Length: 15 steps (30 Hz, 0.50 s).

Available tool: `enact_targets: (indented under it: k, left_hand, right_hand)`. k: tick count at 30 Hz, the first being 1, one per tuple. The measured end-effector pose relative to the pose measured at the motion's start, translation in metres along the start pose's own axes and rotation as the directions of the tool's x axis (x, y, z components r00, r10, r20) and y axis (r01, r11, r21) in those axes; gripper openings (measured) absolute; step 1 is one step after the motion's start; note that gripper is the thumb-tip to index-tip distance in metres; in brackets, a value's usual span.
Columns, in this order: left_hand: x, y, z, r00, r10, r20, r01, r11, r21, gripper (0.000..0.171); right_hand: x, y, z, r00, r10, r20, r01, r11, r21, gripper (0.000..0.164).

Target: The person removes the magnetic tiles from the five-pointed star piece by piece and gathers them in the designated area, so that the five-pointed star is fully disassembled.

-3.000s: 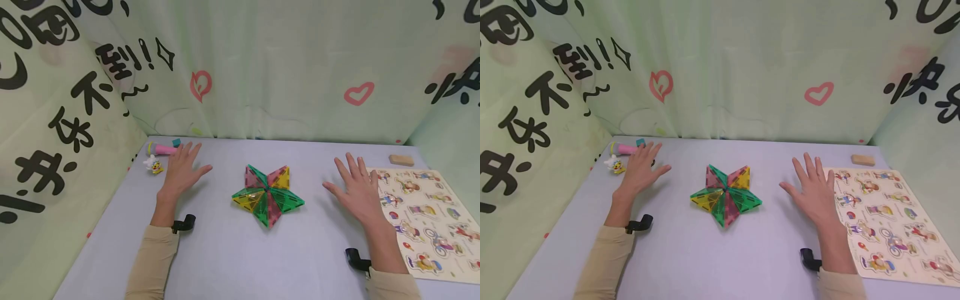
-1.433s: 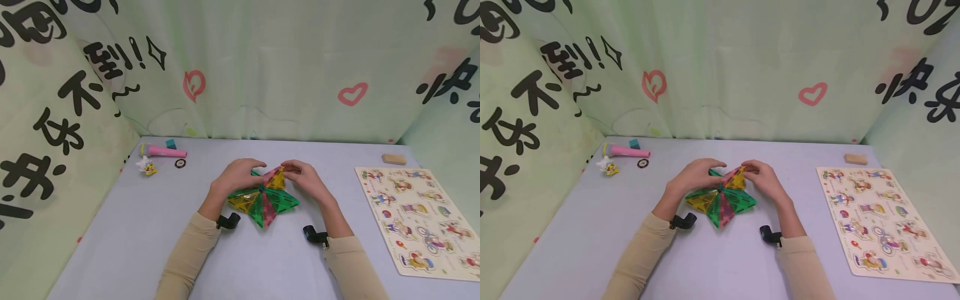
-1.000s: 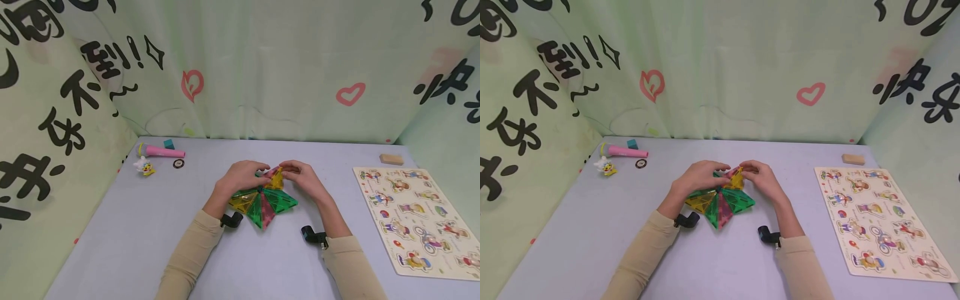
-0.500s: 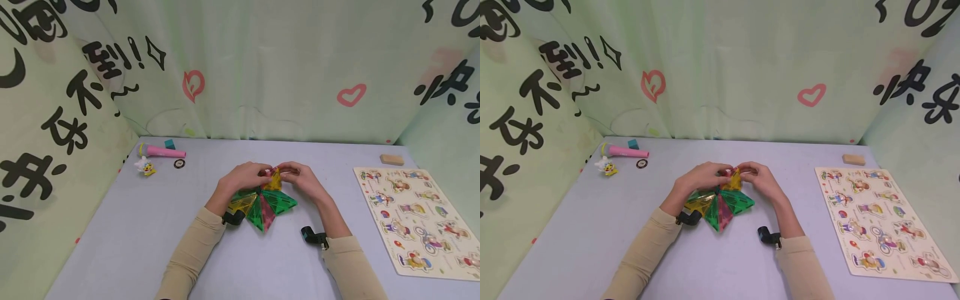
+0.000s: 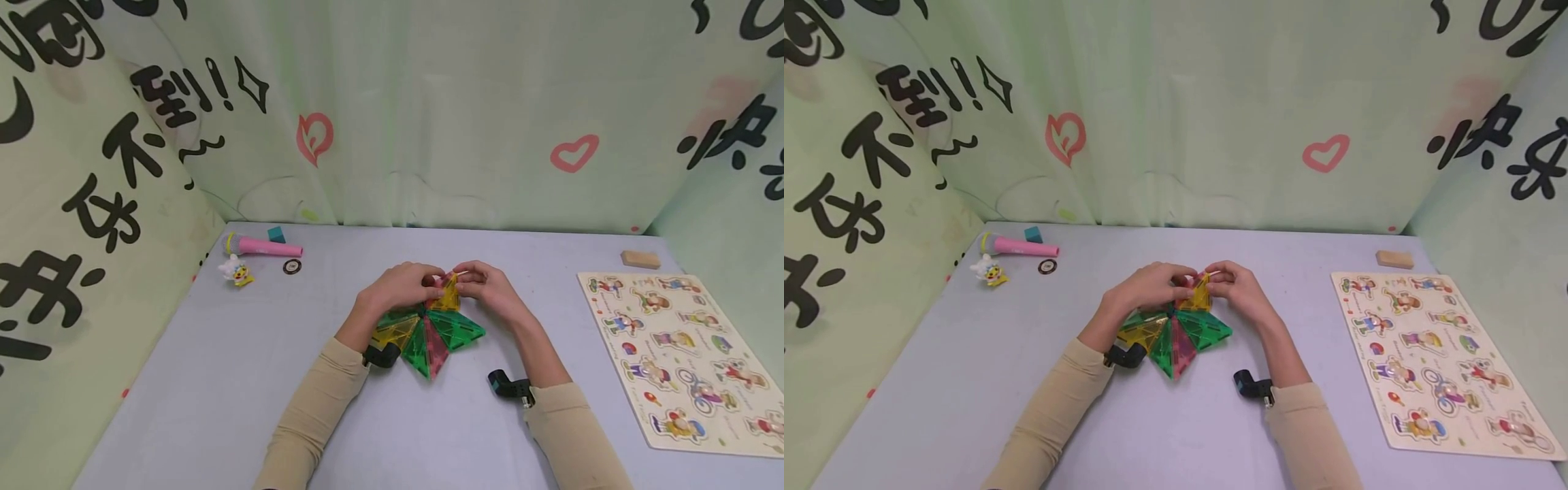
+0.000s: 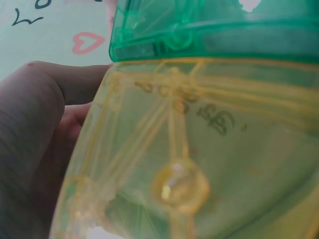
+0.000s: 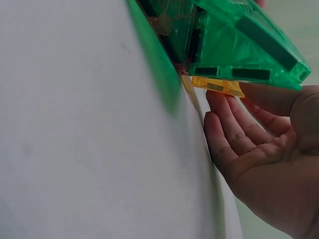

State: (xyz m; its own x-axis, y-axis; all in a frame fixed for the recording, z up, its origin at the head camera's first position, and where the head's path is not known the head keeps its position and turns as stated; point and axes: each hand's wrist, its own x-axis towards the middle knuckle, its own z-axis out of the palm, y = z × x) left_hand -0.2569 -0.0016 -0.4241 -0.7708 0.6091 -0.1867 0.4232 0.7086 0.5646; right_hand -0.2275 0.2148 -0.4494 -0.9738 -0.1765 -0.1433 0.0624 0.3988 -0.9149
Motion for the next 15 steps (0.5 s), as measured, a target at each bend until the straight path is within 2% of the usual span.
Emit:
enact_targets:
  k: [15]
  left_hand:
    - [0.0008,-0.0003,-0.0002,1.000,0.020,0.007,-0.020,0.999,-0.026,0.045]
  right_hand:
    - [0.0012,0.0018,0.0012,0.999,0.006,-0.041,-0.004,0.998,0.063,0.036]
